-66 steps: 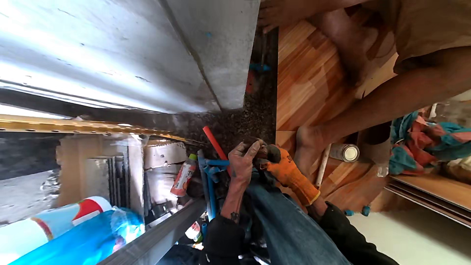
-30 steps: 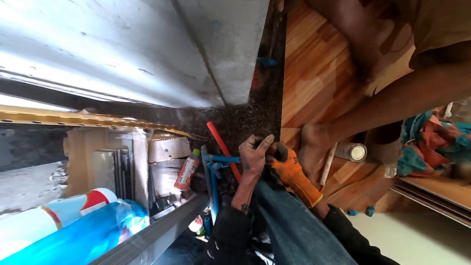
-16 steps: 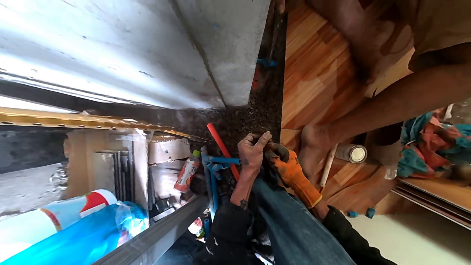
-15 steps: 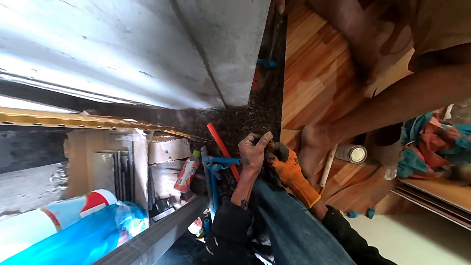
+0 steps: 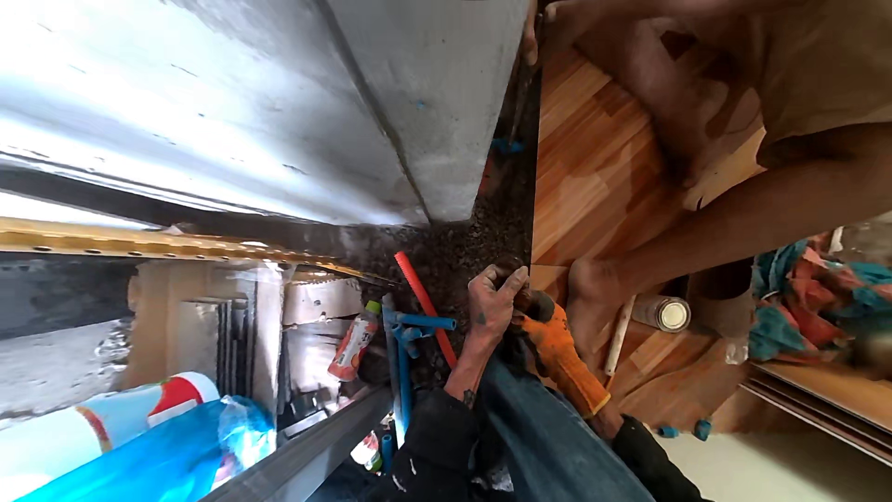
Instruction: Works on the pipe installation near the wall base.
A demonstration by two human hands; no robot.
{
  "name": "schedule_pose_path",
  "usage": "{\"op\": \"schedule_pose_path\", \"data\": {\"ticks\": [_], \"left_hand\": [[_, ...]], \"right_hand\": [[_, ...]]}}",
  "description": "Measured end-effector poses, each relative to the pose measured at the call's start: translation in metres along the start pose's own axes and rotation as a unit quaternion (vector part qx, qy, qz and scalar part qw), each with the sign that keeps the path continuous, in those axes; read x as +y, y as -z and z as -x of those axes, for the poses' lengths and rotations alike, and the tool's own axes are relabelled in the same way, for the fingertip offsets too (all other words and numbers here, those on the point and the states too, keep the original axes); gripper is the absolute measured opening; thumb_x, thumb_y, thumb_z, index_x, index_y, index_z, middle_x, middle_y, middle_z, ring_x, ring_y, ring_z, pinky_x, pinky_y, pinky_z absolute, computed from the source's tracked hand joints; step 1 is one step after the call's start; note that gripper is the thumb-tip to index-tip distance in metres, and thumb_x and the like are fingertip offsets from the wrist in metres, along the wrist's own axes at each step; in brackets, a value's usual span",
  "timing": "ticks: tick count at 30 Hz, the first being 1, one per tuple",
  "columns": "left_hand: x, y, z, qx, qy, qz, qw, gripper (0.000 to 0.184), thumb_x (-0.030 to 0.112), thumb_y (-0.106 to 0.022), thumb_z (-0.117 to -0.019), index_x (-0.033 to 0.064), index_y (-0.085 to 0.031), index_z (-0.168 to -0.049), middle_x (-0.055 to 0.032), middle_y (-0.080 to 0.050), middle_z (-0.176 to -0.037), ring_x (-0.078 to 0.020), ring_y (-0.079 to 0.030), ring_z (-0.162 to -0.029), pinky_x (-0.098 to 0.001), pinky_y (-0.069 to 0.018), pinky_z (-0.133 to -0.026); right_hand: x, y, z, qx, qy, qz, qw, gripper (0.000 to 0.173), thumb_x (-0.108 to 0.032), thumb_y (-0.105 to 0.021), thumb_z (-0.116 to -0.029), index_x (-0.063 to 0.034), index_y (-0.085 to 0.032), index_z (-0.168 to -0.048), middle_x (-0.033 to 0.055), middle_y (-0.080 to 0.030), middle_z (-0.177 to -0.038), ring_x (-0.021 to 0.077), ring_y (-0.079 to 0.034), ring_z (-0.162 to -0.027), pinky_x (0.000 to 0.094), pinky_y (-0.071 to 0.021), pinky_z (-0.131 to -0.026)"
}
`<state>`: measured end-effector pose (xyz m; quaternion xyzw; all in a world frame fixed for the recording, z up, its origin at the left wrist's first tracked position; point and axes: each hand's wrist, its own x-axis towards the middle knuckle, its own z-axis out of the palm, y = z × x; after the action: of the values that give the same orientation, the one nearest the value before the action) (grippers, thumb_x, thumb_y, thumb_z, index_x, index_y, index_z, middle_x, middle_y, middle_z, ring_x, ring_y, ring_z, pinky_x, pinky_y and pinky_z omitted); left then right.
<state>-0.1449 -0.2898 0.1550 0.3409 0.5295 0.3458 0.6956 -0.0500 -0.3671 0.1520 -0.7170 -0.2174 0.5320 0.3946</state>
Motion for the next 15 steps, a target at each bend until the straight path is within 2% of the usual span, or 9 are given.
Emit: {"op": "schedule_pose_path", "data": {"ticks": [3, 4, 6, 8, 10, 11, 13, 14, 15], "left_hand": [[0.001, 0.000, -0.002, 0.002, 0.009, 0.005, 1.000, 0.011, 0.008, -0.069, -0.0969, -0.0029, -0.068, -0.095, -0.0102, -0.073, -0.079, -0.0162, -0.070, -0.070, -0.0323, -0.0609, -0.071], [0.002, 0.000, -0.003, 0.004, 0.012, 0.007, 1.000, 0.011, 0.007, -0.069, -0.0970, -0.0035, -0.067, -0.095, -0.0101, -0.072, -0.079, -0.0159, -0.070, -0.070, -0.0321, -0.0611, -0.071], [0.004, -0.002, -0.004, -0.001, 0.012, 0.002, 1.000, 0.011, 0.007, -0.068, -0.0973, -0.0039, -0.066, -0.094, -0.0094, -0.072, -0.078, -0.0149, -0.070, -0.070, -0.0309, -0.0606, -0.071], [0.004, -0.004, -0.003, -0.014, 0.012, -0.005, 1.000, 0.013, 0.009, -0.067, -0.0981, -0.0035, -0.066, -0.095, -0.0089, -0.071, -0.079, -0.0144, -0.069, -0.070, -0.0307, -0.0598, -0.070], [0.006, -0.006, -0.003, -0.025, 0.014, -0.003, 1.000, 0.013, 0.009, -0.066, -0.0991, -0.0036, -0.065, -0.095, -0.0090, -0.071, -0.079, -0.0142, -0.069, -0.069, -0.0301, -0.0601, -0.068], [0.006, -0.007, -0.003, -0.026, 0.015, -0.003, 1.000, 0.013, 0.009, -0.066, -0.0993, -0.0037, -0.065, -0.095, -0.0091, -0.072, -0.079, -0.0141, -0.069, -0.069, -0.0296, -0.0600, -0.068], [0.005, -0.006, -0.004, -0.025, 0.013, -0.009, 1.000, 0.013, 0.009, -0.066, -0.0995, -0.0036, -0.065, -0.097, -0.0089, -0.072, -0.080, -0.0137, -0.069, -0.070, -0.0287, -0.0593, -0.069], [0.003, -0.005, -0.005, -0.021, 0.009, -0.012, 1.000, 0.013, 0.009, -0.066, -0.0993, -0.0036, -0.066, -0.098, -0.0089, -0.073, -0.080, -0.0142, -0.070, -0.071, -0.0295, -0.0601, -0.071], [0.001, -0.004, -0.006, -0.017, 0.008, -0.013, 1.000, 0.014, 0.010, -0.066, -0.0995, -0.0036, -0.066, -0.099, -0.0094, -0.073, -0.081, -0.0151, -0.071, -0.071, -0.0305, -0.0609, -0.072]], "right_hand": [[0.008, 0.013, 0.000, -0.075, 0.016, -0.016, 0.997, 0.034, -0.012, -0.060, -0.1000, 0.0011, -0.062, -0.132, 0.0092, -0.070, -0.118, 0.0112, -0.068, -0.104, 0.0303, -0.0590, -0.092], [0.008, 0.014, -0.001, -0.077, 0.025, -0.004, 0.997, 0.033, -0.013, -0.058, -0.1009, 0.0006, -0.063, -0.131, 0.0089, -0.071, -0.118, 0.0107, -0.069, -0.103, 0.0303, -0.0592, -0.092], [0.002, 0.009, -0.002, -0.048, 0.042, 0.027, 0.998, 0.029, -0.012, -0.062, -0.0944, -0.0010, -0.067, -0.121, 0.0054, -0.072, -0.107, 0.0081, -0.069, -0.095, 0.0286, -0.0594, -0.086], [-0.006, 0.002, 0.001, 0.015, 0.018, 0.057, 0.998, 0.028, -0.011, -0.076, -0.0843, -0.0023, -0.069, -0.110, 0.0049, -0.072, -0.096, 0.0100, -0.069, -0.088, 0.0308, -0.0598, -0.080], [-0.008, -0.001, 0.001, 0.059, 0.001, 0.057, 0.997, 0.032, -0.009, -0.083, -0.0790, -0.0020, -0.068, -0.107, 0.0060, -0.072, -0.093, 0.0116, -0.069, -0.085, 0.0319, -0.0600, -0.078], [-0.005, 0.000, 0.000, 0.057, 0.004, 0.045, 0.997, 0.032, -0.008, -0.081, -0.0798, -0.0017, -0.068, -0.108, 0.0061, -0.071, -0.094, 0.0111, -0.069, -0.085, 0.0309, -0.0600, -0.078], [0.003, 0.006, 0.000, 0.010, 0.023, 0.021, 0.999, 0.031, -0.012, -0.069, -0.0909, -0.0006, -0.065, -0.119, 0.0054, -0.070, -0.101, 0.0089, -0.068, -0.089, 0.0284, -0.0594, -0.080], [0.006, 0.009, 0.000, -0.016, 0.033, 0.021, 0.999, 0.030, -0.014, -0.062, -0.0978, 0.0000, -0.064, -0.124, 0.0070, -0.071, -0.106, 0.0103, -0.069, -0.092, 0.0302, -0.0602, -0.083], [0.007, 0.011, 0.000, -0.030, 0.040, 0.030, 0.998, 0.030, -0.015, -0.058, -0.1009, -0.0003, -0.064, -0.127, 0.0074, -0.071, -0.109, 0.0106, -0.069, -0.094, 0.0309, -0.0605, -0.084]]}}
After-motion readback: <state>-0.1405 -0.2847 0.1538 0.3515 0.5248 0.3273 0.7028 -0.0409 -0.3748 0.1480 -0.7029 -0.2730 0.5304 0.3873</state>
